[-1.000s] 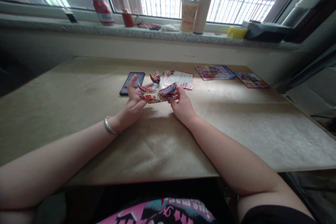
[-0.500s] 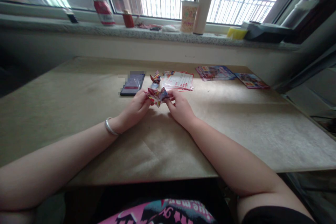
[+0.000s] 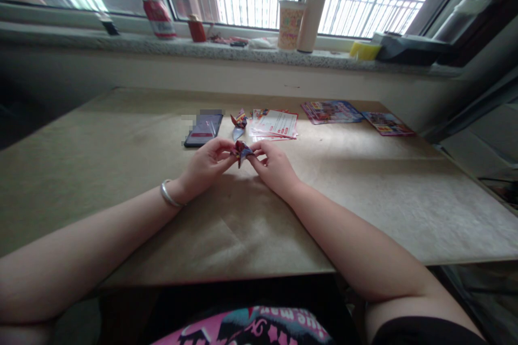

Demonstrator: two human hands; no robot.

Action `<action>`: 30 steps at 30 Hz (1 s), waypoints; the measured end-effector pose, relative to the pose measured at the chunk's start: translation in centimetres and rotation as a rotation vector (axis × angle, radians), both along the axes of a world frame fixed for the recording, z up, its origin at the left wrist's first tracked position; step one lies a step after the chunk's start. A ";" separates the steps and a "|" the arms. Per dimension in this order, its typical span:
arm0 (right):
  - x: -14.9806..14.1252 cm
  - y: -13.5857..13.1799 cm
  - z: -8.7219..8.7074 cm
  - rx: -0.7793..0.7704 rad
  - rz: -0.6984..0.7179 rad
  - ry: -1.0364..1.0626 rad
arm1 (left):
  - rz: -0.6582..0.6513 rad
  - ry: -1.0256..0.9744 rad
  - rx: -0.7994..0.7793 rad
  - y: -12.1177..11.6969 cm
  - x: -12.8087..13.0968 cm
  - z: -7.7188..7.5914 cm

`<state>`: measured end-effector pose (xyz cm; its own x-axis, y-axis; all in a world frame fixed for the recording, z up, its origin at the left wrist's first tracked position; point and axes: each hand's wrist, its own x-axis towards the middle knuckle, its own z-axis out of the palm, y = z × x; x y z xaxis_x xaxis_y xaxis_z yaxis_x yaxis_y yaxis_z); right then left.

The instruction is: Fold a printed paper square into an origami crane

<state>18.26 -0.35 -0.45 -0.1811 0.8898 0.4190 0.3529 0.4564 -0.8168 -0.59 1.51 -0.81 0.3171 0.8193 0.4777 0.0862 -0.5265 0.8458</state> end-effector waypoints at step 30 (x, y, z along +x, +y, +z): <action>-0.3 -0.8 0.6 0.095 -0.043 0.056 | -0.016 -0.134 -0.025 -1.0 0.4 0.7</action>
<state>17.96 -1.19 0.19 -0.1173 0.8521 0.5101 0.3291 0.5180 -0.7895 -0.21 0.53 -0.13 0.2649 0.8270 0.4959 -0.0369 -0.5052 0.8622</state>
